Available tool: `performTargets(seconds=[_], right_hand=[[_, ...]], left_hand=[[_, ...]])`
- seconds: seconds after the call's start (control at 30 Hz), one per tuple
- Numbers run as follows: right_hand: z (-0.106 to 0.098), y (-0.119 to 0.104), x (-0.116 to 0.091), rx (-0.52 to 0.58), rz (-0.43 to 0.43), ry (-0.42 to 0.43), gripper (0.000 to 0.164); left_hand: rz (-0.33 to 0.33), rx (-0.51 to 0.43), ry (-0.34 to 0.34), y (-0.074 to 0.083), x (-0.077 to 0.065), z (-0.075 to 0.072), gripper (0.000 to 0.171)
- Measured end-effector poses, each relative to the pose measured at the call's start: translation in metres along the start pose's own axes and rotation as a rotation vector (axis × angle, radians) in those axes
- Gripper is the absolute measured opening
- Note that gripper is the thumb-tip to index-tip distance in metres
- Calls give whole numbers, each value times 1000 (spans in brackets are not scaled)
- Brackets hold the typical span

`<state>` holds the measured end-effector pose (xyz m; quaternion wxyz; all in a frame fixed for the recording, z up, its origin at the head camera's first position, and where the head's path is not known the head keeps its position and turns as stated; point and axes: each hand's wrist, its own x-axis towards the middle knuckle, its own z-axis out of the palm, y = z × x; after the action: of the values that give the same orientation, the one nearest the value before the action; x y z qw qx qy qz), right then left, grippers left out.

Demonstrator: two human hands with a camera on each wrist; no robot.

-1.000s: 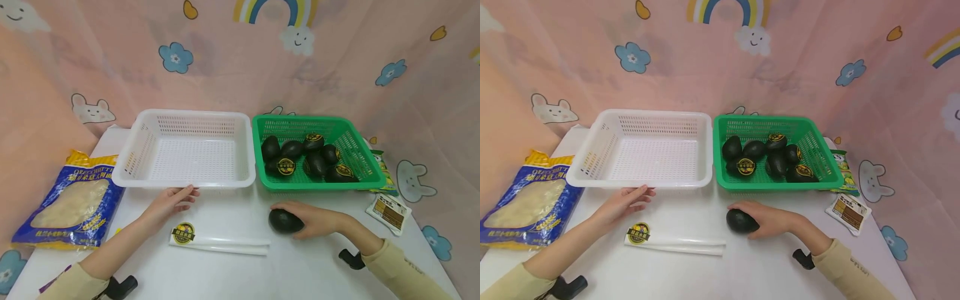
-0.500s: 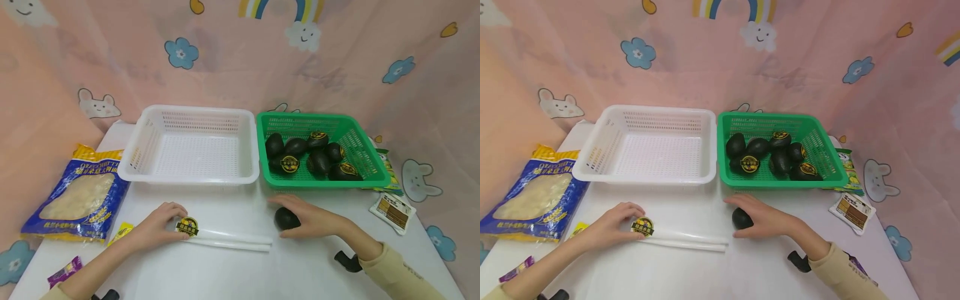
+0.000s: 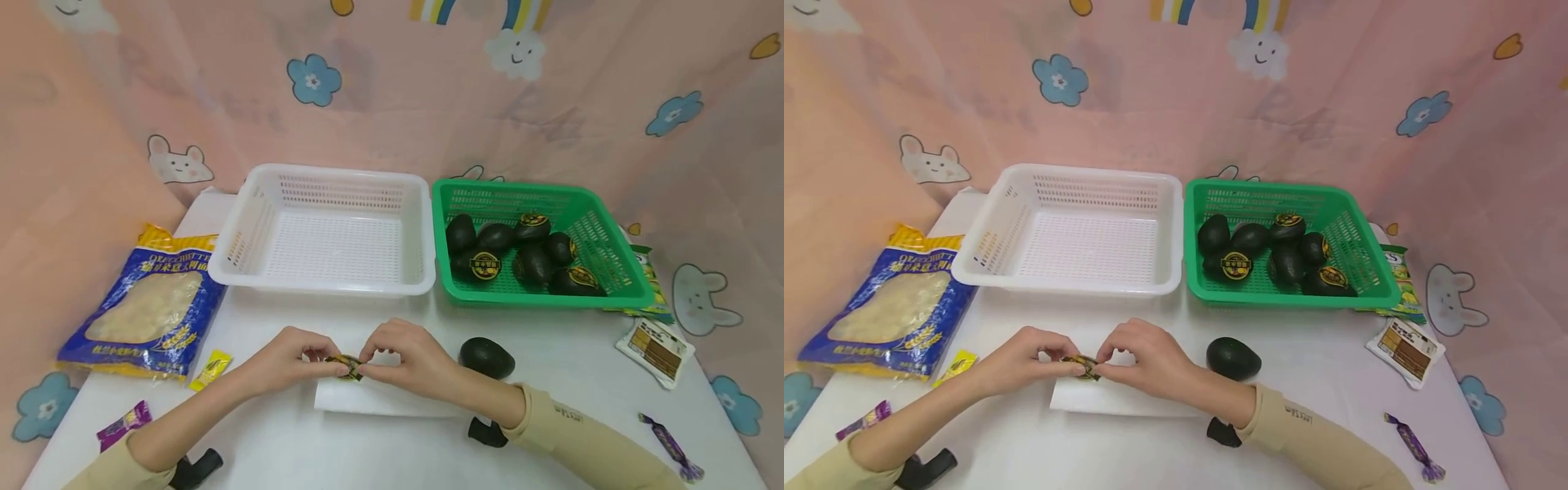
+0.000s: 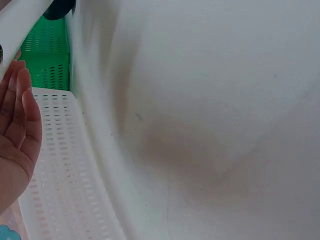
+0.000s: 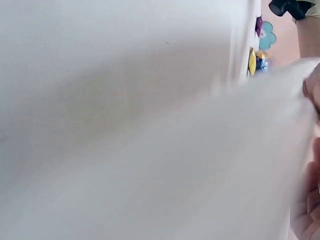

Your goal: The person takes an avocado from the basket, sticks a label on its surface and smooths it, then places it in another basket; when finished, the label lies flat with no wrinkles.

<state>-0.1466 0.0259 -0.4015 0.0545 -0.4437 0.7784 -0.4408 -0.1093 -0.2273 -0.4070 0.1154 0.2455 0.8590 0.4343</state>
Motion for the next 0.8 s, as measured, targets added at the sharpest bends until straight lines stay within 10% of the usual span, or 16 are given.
performTargets(seconds=[0.17,0.27,0.5,0.8], right_hand=[[-27,3,-11,350,307,-10,9],[-57,6,-25,343,416,-53,10],[-109,6,-67,102,397,-169,10],[-129,13,-104,-1,377,-166,5]], left_hand=[[13,282,-75,-2,-8,-4,20],[37,433,-186,3,-13,-11,51],[162,69,-211,56,52,11,26],[7,-82,-222,78,122,65,27]])
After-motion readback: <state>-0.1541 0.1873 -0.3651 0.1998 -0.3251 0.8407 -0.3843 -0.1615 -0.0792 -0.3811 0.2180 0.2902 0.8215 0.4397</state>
